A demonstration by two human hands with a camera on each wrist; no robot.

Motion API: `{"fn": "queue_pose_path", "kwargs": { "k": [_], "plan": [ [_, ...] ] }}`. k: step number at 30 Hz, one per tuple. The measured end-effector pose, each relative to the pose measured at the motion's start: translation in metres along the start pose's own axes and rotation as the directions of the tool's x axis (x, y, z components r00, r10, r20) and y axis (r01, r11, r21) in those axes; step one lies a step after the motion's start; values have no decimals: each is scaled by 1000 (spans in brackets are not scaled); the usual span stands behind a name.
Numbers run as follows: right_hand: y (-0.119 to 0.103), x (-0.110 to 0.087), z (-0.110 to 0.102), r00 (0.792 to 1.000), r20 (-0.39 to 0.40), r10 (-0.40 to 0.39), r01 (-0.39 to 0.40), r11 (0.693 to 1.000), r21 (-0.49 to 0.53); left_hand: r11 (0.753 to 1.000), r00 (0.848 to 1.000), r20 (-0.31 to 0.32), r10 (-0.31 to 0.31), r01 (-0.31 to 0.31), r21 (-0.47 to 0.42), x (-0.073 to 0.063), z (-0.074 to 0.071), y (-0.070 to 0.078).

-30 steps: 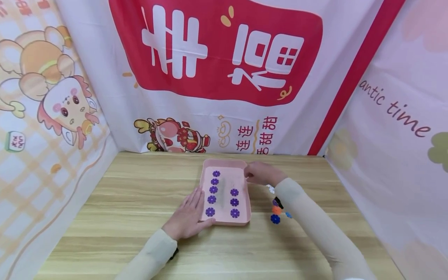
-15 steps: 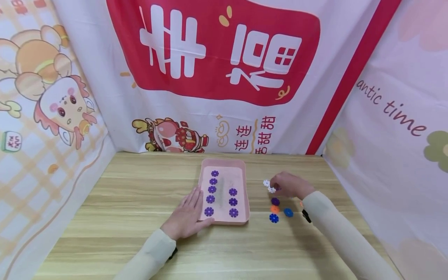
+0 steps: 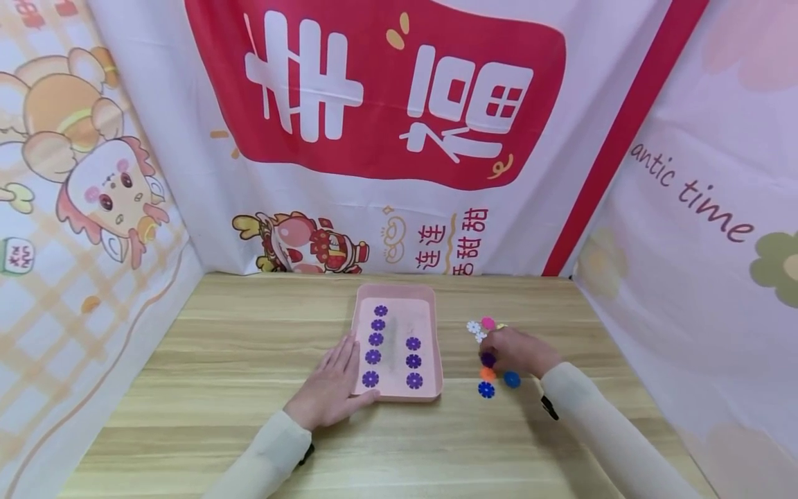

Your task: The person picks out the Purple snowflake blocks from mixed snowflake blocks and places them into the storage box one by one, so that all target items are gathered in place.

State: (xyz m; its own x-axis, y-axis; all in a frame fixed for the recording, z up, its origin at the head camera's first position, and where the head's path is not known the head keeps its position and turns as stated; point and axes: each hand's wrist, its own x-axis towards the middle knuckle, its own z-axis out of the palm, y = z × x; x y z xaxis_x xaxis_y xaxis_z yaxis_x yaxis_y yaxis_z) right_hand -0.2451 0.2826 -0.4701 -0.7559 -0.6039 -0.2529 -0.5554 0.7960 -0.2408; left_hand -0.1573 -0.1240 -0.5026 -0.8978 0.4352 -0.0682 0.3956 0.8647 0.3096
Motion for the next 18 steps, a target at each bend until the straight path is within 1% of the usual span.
{"fn": "queue_pose_path", "kwargs": {
  "k": [3,8,11,13,18],
  "plan": [
    [0,3,3,1000,6,19,-19,1000,1,1000,1000,8,-7,7,4,-1,1,-1],
    [3,8,0,992,45,117,-121,990,78,1000,1000,-8,-1,1,2,-2,2,-2],
    [8,12,-2,988,57,142,-147,983,109,1000,1000,-10,2,-3,-7,-2,2,-2],
    [11,14,-4,988,60,140,-146,983,112,1000,1000,-6,3,-3,-9,-2,2,-2],
    [10,18,-18,995,49,84,-87,994,65,1000,1000,-2,-3,3,-7,-2,2,-4]
  ]
}}
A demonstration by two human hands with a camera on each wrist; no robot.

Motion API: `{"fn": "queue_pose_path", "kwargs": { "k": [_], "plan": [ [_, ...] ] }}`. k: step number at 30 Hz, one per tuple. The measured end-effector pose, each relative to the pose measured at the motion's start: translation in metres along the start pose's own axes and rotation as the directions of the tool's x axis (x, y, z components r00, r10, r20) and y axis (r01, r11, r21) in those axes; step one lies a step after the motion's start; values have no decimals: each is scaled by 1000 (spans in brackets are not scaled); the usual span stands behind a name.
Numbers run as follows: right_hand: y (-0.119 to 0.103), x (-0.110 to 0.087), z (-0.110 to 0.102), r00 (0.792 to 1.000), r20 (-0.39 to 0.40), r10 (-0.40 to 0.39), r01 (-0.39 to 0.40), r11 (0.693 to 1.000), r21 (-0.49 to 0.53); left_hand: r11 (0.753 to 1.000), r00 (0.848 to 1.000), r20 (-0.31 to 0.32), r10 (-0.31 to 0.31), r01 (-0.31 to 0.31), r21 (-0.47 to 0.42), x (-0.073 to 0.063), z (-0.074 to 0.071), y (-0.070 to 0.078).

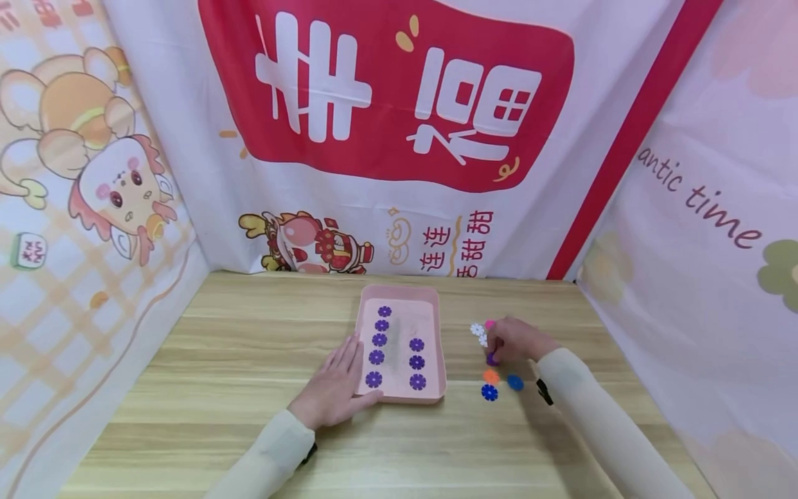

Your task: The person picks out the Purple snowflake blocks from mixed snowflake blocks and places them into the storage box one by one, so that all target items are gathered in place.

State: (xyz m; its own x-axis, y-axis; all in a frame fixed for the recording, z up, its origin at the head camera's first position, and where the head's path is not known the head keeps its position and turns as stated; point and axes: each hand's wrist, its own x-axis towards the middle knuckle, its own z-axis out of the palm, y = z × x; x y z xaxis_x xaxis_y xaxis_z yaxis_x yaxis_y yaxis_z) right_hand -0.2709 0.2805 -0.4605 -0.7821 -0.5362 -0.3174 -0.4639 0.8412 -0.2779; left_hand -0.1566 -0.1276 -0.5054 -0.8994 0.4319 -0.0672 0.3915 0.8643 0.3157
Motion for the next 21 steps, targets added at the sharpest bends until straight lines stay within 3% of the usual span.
{"fn": "queue_pose_path", "kwargs": {
  "k": [6,12,15,21],
  "plan": [
    [-15,9,-25,998,-23,-53,52,997,-51,1000,1000,16,-3,3,-4,-2,-1,1],
    [-44,26,-49,998,-28,-50,49,998,-37,1000,1000,11,-6,6,-2,-3,-2,1],
    [-58,35,-59,995,-40,-90,88,994,-60,1000,1000,9,-10,10,4,-2,-2,1],
    [-79,53,-67,987,-59,-152,144,983,-110,1000,1000,8,5,-5,8,-1,-4,3]
  ]
}}
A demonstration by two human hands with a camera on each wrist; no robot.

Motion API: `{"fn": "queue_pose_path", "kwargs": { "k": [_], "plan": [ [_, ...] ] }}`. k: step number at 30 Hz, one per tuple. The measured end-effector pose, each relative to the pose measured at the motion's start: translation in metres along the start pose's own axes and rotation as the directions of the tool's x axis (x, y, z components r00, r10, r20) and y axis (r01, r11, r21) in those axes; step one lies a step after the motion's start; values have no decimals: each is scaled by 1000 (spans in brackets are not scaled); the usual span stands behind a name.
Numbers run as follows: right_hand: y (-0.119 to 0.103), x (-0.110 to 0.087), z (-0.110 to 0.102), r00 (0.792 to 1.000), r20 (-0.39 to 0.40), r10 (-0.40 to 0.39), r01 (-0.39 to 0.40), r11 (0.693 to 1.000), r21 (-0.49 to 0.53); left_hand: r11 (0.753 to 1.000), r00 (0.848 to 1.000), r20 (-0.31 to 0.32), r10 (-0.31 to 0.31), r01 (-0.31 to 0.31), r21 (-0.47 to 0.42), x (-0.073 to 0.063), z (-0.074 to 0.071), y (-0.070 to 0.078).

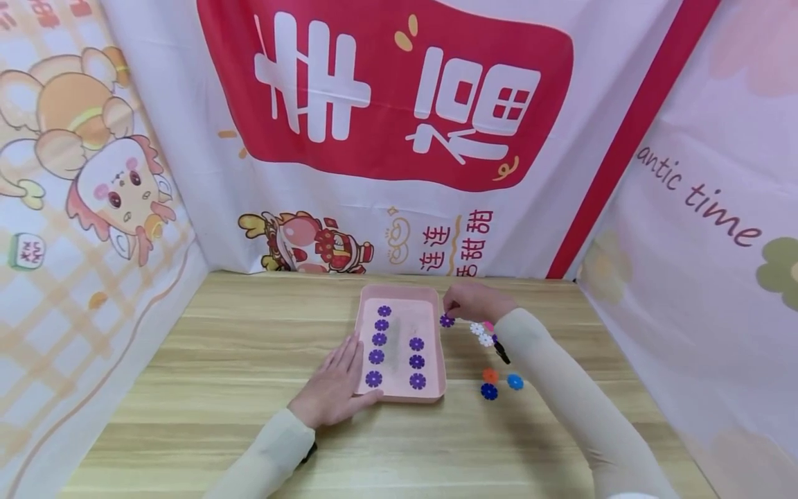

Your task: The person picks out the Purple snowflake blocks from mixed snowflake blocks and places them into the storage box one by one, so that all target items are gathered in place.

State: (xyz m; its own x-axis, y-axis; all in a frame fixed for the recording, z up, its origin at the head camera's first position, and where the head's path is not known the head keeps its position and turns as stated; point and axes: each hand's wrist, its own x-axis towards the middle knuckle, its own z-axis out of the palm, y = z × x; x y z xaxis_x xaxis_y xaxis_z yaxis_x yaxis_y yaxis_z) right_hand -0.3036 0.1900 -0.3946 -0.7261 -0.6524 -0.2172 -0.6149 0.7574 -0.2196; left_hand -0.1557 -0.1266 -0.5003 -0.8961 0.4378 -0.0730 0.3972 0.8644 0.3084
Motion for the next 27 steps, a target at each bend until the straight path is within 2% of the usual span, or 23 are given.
{"fn": "queue_pose_path", "kwargs": {
  "k": [5,10,17,18,20,21,23,25,27],
  "plan": [
    [-12,21,3,1000,7,0,0,999,-35,1000,1000,-10,11,-11,6,0,0,0],
    [-16,40,9,1000,7,9,-9,1000,-25,1000,1000,-8,18,-18,6,1,0,1],
    [-16,65,30,999,12,30,-30,999,-19,1000,1000,-10,12,-11,23,0,0,-1],
    [-16,68,33,999,9,40,-40,999,-8,1000,1000,-11,12,-12,24,-1,0,-1],
    [-17,73,40,996,7,92,-92,992,86,1000,1000,-13,15,-15,16,-1,-1,-1],
    [-17,74,44,991,14,134,-135,978,157,1000,1000,-13,15,-14,13,-1,-1,-1],
    [-17,78,50,973,32,229,-227,923,310,1000,1000,-15,15,-15,1,-1,0,0],
    [-18,81,56,950,49,308,-297,849,438,1000,1000,-12,15,-15,-2,-1,0,0],
    [-17,84,60,933,56,356,-336,803,492,1000,1000,-11,14,-14,2,-1,1,1]
  ]
}}
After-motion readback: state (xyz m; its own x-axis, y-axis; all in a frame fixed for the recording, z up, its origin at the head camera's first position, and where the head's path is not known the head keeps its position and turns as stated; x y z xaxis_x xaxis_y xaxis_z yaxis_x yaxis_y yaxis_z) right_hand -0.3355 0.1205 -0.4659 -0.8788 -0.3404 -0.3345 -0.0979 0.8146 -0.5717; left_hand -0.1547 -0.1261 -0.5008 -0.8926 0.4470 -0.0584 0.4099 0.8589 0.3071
